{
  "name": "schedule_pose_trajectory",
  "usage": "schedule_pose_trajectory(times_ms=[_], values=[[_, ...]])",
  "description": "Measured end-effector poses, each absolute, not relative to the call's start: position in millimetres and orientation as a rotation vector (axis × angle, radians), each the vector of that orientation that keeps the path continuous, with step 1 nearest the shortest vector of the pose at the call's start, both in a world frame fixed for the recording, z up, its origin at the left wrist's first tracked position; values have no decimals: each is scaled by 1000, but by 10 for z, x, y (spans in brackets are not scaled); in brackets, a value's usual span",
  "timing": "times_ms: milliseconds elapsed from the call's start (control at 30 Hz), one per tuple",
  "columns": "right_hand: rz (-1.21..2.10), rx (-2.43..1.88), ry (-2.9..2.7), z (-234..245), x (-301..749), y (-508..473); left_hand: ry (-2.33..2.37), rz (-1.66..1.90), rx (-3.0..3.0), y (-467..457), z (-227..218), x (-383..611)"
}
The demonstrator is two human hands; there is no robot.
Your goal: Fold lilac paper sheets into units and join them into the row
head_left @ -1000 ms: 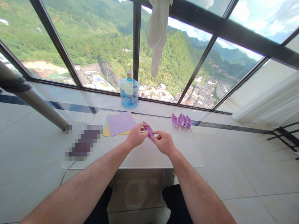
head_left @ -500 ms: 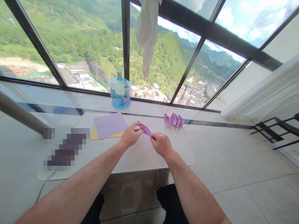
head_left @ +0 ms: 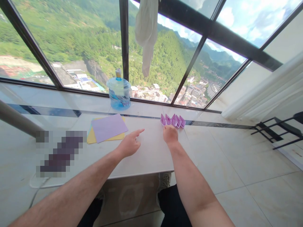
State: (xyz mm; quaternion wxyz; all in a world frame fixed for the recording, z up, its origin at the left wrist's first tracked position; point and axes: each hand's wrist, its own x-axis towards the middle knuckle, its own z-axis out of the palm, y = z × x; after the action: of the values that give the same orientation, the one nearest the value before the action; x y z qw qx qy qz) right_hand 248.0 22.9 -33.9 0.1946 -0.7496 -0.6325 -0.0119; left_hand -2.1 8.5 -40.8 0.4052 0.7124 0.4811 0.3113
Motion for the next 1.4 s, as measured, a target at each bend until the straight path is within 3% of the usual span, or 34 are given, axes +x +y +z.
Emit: schedule_pose_trajectory(times_ms=[1400], values=[[143, -2225, -1607, -307, 2454, 287, 1235, 629, 2016, 42, -406, -28]])
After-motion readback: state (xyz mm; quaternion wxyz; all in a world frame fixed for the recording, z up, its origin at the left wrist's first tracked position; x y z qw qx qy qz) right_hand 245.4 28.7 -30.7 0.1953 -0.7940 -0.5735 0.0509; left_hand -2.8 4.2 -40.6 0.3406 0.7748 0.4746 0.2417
